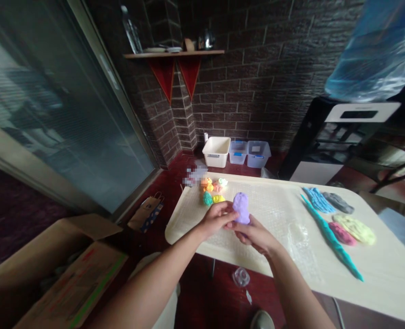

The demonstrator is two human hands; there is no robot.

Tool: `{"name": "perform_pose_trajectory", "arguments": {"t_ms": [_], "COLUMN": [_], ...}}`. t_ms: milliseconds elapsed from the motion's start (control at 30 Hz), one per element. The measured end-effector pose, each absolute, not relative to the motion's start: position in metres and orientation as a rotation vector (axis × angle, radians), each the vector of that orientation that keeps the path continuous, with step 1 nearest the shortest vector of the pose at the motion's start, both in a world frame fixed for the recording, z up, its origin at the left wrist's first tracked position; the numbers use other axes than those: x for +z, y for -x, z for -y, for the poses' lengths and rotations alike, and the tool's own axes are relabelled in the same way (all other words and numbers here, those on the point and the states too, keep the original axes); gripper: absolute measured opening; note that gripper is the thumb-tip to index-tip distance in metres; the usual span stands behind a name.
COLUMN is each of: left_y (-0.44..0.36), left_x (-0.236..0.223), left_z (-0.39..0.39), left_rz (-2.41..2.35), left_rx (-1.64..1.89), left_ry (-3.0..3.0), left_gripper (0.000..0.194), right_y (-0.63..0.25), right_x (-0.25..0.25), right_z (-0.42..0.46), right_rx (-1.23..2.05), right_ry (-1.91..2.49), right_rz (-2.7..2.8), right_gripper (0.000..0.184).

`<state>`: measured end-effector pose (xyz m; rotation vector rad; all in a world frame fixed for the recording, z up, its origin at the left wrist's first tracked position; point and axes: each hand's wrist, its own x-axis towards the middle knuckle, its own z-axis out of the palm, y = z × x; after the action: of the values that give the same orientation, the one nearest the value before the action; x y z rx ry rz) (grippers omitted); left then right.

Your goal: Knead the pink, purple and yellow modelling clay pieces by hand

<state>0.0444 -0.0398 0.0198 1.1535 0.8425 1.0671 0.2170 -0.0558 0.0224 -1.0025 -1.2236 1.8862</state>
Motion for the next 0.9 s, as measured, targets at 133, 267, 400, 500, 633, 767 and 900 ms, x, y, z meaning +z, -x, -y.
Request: {"name": "perform_pose_trajectory", "arguments": {"t_ms": [133,267,400,500,633,767,900], "left_y": [-0.045,-0.038,-0.033,-0.032,-0.031,-0.032,-0.036], "left_x": [0.02,0.023,0.025,0.025,0.028,0.029,0.027], "left_z": [0.037,0.031,0.028,0.029,0.029,0.028,0.028], "left_rz": [-0.835,-0.812,-0.799,-0.818,-0.835,-0.87,-0.822], "left_rx": [1.086,1.147,1.146,1.127,1.175,1.305,1.328], "left_ry": [-1.136,-1.124,-1.127,-1.132,-1.094,-1.054,-1.091], "left_gripper": [0.046,0.039,0.029,0.028,0.028,0.04,0.054], "right_y": [-0.217,-0.218,-0.215,-0.212,-0.213,-0.218,-0.223], "right_x": [0.015,0.018,0.02,0.018,0.017,0.013,0.006], "right_z": [0.052,0.048,0.046,0.044,0.042,0.039,0.042], "right_rx": [1.798,1.71,1.538,1.394,1.236,0.91,0.46], "right_ry": [1.025,0.935,0.967,1.02,1.059,1.119,1.175], "right_rz": [1.399,1.379,1.316,1.344,1.401,1.446,1.537], "right_gripper": [0.041,0.046,0.047,0.047,0.042,0.037,0.034]}}
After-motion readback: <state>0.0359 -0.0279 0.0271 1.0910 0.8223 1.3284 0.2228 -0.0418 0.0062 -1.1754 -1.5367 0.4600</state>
